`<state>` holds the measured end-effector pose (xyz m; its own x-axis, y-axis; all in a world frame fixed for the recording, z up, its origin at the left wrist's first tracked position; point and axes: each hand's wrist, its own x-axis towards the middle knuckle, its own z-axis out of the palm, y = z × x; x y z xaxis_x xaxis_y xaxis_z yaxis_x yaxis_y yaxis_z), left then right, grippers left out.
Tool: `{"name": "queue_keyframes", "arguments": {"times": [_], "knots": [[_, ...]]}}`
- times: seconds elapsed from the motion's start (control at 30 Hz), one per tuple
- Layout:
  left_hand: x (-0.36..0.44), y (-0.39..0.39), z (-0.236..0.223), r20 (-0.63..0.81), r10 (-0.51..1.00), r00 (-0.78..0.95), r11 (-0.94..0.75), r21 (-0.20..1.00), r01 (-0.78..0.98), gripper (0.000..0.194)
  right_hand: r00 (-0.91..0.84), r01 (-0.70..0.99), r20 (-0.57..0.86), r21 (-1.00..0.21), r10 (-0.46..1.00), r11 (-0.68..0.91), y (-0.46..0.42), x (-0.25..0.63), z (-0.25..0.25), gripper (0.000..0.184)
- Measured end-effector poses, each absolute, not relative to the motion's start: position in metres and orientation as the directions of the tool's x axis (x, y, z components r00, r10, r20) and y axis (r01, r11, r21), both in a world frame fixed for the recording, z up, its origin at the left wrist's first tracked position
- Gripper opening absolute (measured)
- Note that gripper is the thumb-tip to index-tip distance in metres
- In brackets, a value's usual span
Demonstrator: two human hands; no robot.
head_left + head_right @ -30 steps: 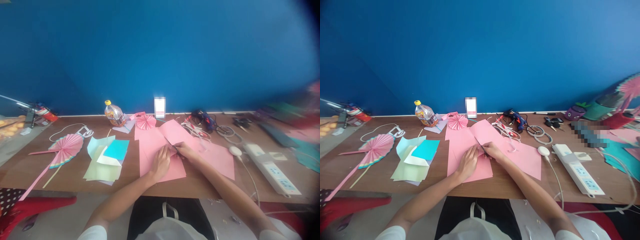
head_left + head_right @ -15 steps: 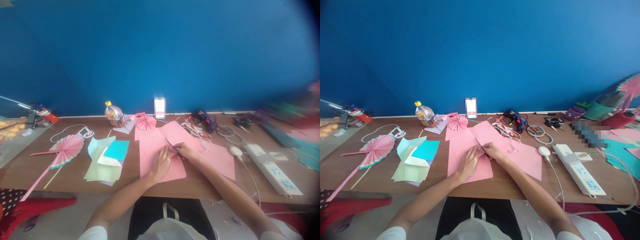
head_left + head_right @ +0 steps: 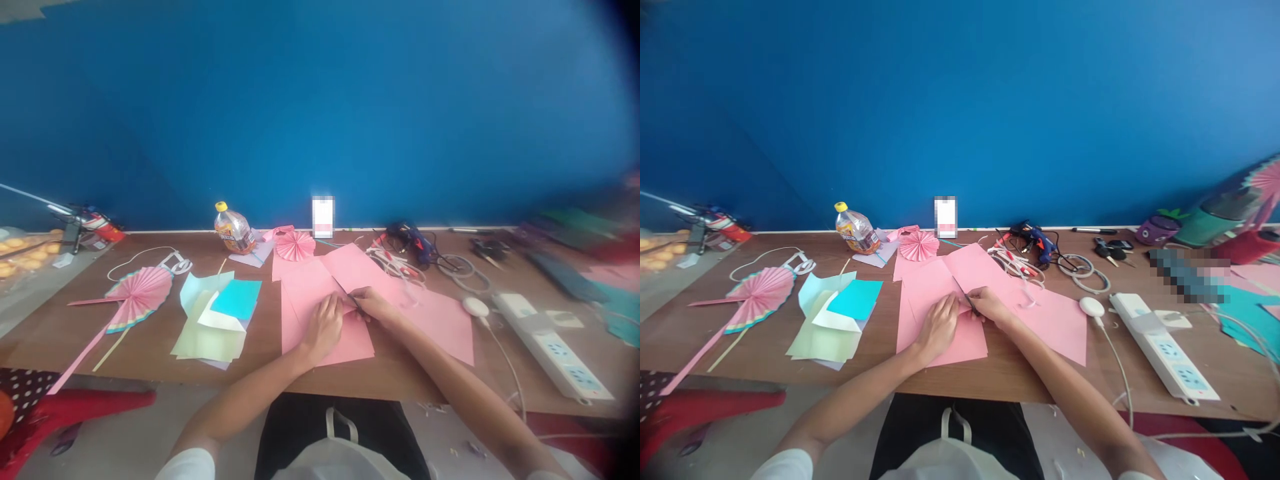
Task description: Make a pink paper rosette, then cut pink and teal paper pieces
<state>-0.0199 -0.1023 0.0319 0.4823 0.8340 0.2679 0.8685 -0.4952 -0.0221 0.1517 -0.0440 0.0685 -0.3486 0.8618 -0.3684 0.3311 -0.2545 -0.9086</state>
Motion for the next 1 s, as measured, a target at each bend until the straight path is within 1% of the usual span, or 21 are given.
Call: {"name": "queue_keyframes", "arguments": {"times": [0.33,0.57,0.8,0.9,0.97,1.0], "knots": [[-0.018,-0.107,0.036,0.328,0.799,0.504,-0.517,-0.051,0.854,0.048,-0.345,0.315,-0.354,-0.916,0.869,-0.249,-0.045,0.150,0.079,0.037],[-0.015,-0.112,0.034,0.348,0.769,0.537,-0.550,-0.069,0.832,0.048,-0.300,0.365,-0.378,-0.894,0.876,-0.261,-0.037,0.155,0.066,0.035],[-0.014,-0.114,0.033,0.364,0.758,0.541,-0.557,-0.072,0.828,0.047,-0.301,0.343,-0.393,-0.895,0.869,-0.286,-0.031,0.157,0.053,0.035],[-0.012,-0.117,0.035,0.371,0.759,0.534,-0.569,-0.020,0.822,0.046,-0.296,0.351,-0.392,-0.892,0.871,-0.283,-0.030,0.156,0.051,0.032],[-0.014,-0.118,0.042,0.379,0.756,0.534,-0.596,0.060,0.801,0.044,-0.296,0.358,-0.379,-0.895,0.877,-0.266,-0.030,0.156,0.050,0.030],[-0.017,-0.117,0.047,0.379,0.756,0.534,-0.611,0.116,0.783,0.045,-0.294,0.365,-0.378,-0.893,0.878,-0.262,-0.030,0.157,0.050,0.030]]}}
